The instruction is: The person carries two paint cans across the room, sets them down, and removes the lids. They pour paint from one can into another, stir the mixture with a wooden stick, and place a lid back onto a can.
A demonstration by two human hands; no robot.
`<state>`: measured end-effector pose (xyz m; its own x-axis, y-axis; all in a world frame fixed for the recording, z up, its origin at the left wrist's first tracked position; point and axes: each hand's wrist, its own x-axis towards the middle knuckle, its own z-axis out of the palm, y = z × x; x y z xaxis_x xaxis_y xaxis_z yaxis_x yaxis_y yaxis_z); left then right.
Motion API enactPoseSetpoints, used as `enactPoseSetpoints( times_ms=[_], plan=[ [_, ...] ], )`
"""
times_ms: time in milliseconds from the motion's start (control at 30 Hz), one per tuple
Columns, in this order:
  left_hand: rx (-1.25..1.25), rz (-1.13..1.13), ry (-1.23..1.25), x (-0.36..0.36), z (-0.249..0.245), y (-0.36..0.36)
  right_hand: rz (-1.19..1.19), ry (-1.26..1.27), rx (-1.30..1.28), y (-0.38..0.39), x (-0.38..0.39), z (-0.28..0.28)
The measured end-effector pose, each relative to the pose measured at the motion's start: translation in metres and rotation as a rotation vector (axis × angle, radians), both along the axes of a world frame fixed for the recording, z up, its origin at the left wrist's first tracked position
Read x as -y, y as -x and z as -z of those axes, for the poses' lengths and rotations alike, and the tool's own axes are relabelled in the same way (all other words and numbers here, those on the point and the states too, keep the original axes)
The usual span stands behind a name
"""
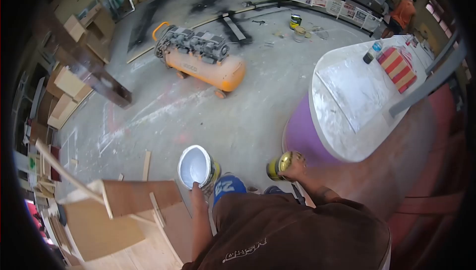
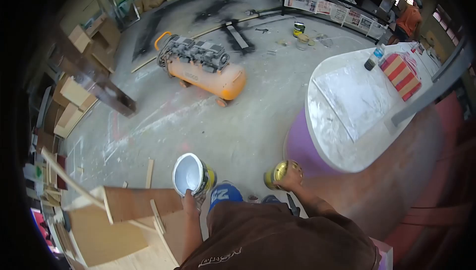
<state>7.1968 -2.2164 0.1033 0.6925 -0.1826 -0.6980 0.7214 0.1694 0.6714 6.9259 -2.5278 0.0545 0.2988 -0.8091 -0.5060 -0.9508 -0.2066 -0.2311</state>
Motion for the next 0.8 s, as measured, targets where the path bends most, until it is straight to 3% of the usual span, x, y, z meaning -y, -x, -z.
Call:
enactPoseSetpoints(
  times_ms=[100,267,367,633,800],
  plan=[
    [0.06,0.165,-0.068,0.107,-0.022,-0.072,-0.017,0.037,0.039,-0.092,0.086,0.007],
    [0.109,0.421,0.067,0.279,0.002,-0.196,0.126,0.005,0.249,-0.226,0.235,0.011],
    [0.035,0.472,0.063,0.402,-0.033,-0.244,0.212,0.017,0.178,-0.297,0.324,-0.011],
    [0.01,0.701,-0.005,0.688,-0.03,-0.345,0.295,0.2,0.249,-0.384,0.571,-0.024],
    [-0.008,0.706,0.036,0.866,0.027,-0.399,0.268,0.141,0.192,-0.41,0.739,0.009]
  ],
)
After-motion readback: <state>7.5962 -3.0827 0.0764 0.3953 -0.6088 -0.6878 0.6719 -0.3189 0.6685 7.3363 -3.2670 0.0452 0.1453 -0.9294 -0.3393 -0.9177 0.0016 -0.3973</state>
